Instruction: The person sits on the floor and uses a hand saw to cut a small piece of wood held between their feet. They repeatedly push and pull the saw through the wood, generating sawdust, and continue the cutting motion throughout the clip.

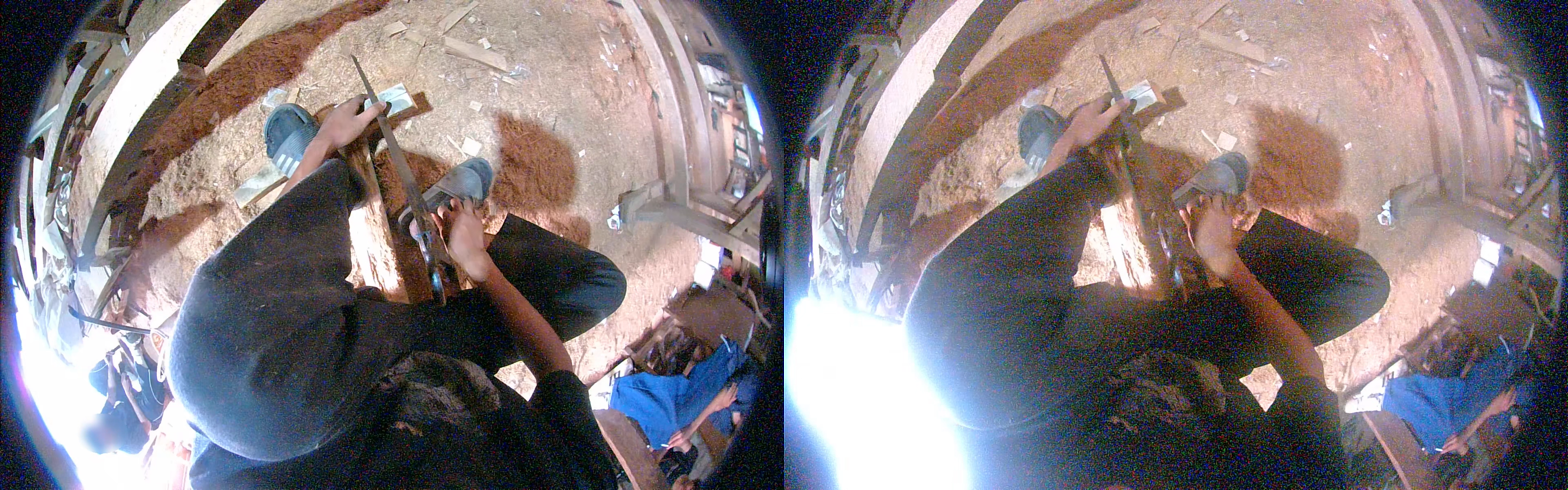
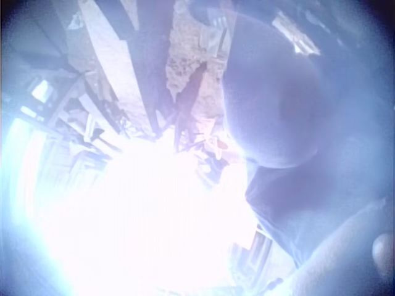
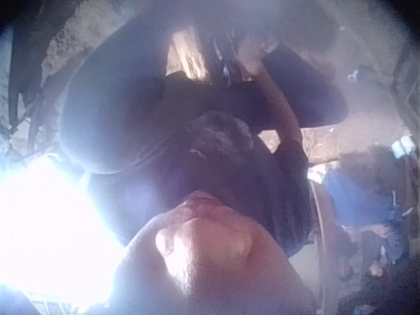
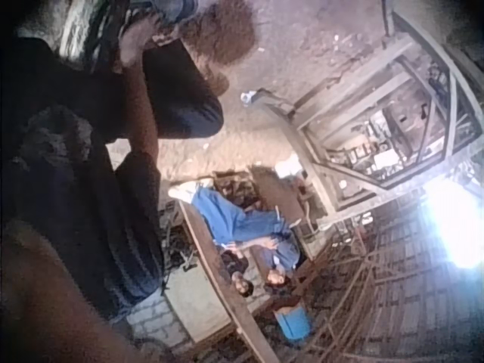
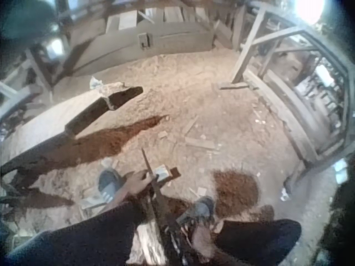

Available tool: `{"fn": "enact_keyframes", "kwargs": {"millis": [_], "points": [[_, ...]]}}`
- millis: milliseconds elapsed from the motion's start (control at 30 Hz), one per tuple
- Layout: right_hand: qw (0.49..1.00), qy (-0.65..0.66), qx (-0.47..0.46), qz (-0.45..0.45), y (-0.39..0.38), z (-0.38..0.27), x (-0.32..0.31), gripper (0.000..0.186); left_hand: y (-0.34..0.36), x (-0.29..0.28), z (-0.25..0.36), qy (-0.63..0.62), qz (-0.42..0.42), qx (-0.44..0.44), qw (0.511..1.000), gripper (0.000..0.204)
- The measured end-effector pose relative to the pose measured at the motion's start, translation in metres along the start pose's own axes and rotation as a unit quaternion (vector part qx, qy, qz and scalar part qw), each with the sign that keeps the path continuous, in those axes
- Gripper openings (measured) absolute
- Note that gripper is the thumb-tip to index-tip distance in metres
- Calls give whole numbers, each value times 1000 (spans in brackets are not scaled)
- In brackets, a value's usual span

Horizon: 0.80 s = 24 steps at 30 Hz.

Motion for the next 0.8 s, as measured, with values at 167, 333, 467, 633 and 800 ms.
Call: {"fn": "enact_keyframes", "kwargs": {"millis": [167, 333, 467, 633, 800], "points": [[999, 35, 18, 18, 5, -3, -6, 21, 1, -2, -10, -11, 22, -3, 1000, 81], [999, 19, 22, -26, 6, 5, 10, 20, 1, 2, -8, -29, 7, 7, 1000, 80], [999, 28, 37, -26, -1, 19, 23, 17, -5, -5, 1, -16, 3, -5, 1000, 79], [998, 14, -36, 44, -4, 8, 10, 19, -3, -5, 3, -23, 15, 6, 1000, 79], [1000, 12, -3, -12, 5, -5, 0, 28, -3, -2, -7, -21, 1, -5, 1000, 81]]}}
Point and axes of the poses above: each hand's wrist, its own y-axis towards the middle knuckle, its own x-axis out of the palm, z = x × y, the point moved 10 cm from there along y, towards the middle knuckle, and after that the axes turned 15 degrees about y, right-handed, at the moved point
